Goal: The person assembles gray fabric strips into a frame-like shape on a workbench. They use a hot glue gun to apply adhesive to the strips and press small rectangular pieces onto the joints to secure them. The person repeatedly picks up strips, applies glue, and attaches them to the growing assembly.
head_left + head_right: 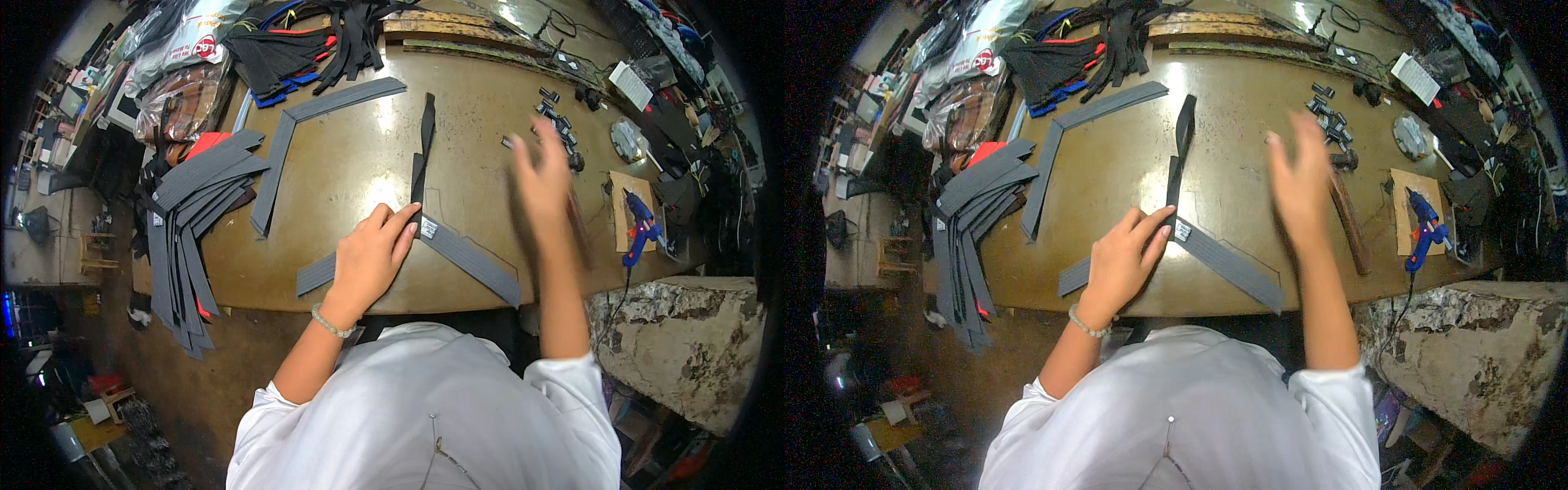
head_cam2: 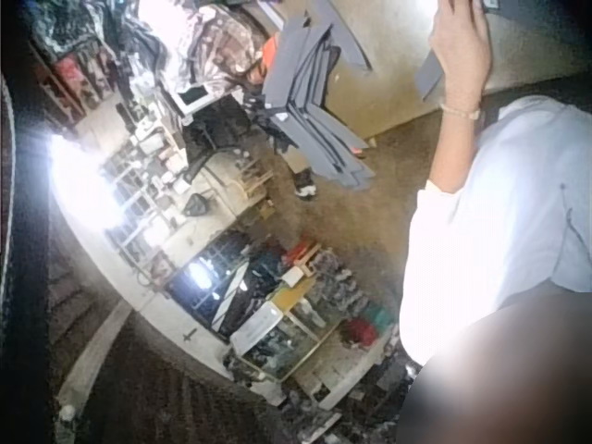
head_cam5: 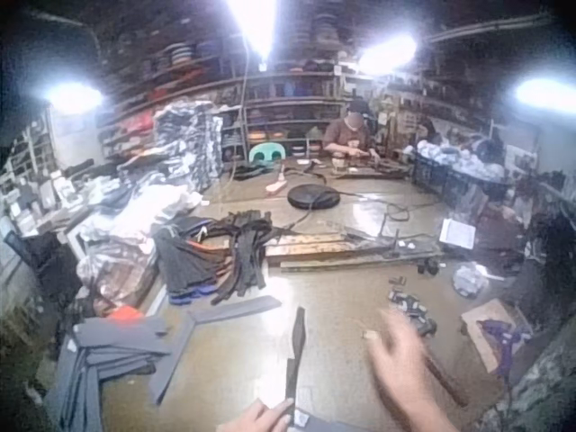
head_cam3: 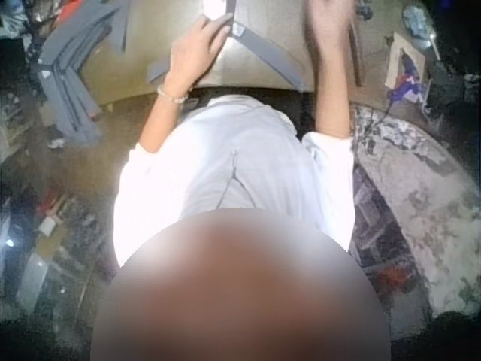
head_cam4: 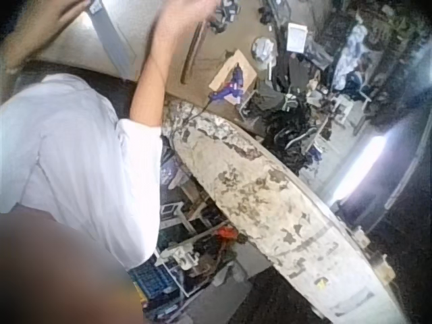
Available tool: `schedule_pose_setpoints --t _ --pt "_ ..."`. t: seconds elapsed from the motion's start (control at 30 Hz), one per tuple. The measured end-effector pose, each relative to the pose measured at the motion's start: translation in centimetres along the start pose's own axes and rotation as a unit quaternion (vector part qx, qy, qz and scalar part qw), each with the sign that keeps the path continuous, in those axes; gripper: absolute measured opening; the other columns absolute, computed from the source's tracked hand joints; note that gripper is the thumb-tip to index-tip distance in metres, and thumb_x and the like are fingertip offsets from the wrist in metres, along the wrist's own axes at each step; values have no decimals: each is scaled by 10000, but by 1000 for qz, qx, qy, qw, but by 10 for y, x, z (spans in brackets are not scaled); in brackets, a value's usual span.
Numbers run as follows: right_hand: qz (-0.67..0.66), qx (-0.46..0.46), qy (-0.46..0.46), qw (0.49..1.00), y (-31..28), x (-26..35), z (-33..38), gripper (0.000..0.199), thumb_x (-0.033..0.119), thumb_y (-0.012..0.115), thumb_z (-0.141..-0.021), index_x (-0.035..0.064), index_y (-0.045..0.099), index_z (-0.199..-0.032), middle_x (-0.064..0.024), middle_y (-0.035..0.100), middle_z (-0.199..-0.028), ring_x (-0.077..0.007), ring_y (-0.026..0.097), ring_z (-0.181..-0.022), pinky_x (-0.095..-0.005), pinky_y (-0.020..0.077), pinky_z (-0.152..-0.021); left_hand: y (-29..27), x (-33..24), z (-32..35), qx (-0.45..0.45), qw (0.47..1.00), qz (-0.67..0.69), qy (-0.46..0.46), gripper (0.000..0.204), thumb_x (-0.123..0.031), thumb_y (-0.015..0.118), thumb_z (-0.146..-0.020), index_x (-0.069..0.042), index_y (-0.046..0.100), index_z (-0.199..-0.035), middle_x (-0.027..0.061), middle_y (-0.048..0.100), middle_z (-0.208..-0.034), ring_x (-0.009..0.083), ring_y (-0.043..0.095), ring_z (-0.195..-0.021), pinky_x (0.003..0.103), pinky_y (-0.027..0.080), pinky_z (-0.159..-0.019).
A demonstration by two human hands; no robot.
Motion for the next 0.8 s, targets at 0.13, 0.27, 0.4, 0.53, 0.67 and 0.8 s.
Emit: schedule_pose_setpoints --t 0.13,0.27,0.4,0.53,0.67,0.8 --pt "411 153 169 883 -65 -65 49 418 367 549 -978 15 598 -1198 -209 614 -1183 -375 574 -1100 -501 451 -880 -17 4 9 -34 995 98 14 222 -139 596 -943 -127 680 -1149 84 612 -914 250 617 -725 352 498 -628" --pt "143 160 226 950 -68 6 53 410 364 537 -987 -26 595 -1101 -280 640 -920 -454 624 -845 -538 478 -720 -35 33 26 -107 985 109 -79 166 -77 593 -933 -61 682 -1072 106 611 -951 216 623 -779 325 492 -652" --pt "-19 273 42 961 -4 116 84 357 317 558 -977 -37 563 -1027 -278 633 -791 -491 614 -698 -531 487 -602 -29 42 34 -97 983 135 -83 151 -80 595 -931 -38 666 -1058 121 612 -976 252 629 -808 333 507 -697" --pt "17 334 75 940 19 110 105 292 252 613 -947 -19 509 -977 -245 632 -752 -457 619 -649 -532 491 -572 -25 42 35 -93 985 121 -78 161 -69 601 -914 -47 651 -1066 119 599 -966 278 632 -838 363 505 -731" --pt "-27 313 73 947 17 117 101 375 363 522 -992 -7 521 -930 -270 630 -740 -486 616 -677 -540 492 -589 -27 39 33 -84 986 125 -73 154 -72 602 -917 -34 655 -1056 125 612 -992 293 641 -871 365 514 -774" --pt "-3 344 175 923 18 81 109 397 392 522 -990 2 585 -958 -260 632 -766 -488 620 -711 -546 488 -647 -26 30 34 -79 994 40 -67 162 -120 647 -897 -50 662 -1042 111 618 -1027 297 633 -915 375 517 -772"
Point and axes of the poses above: each hand's wrist, its own z-axis away from the middle knuckle, its own y-axis out of the palm, x = y × z, the point moved 10 cm from there along -z, towards the middle knuckle
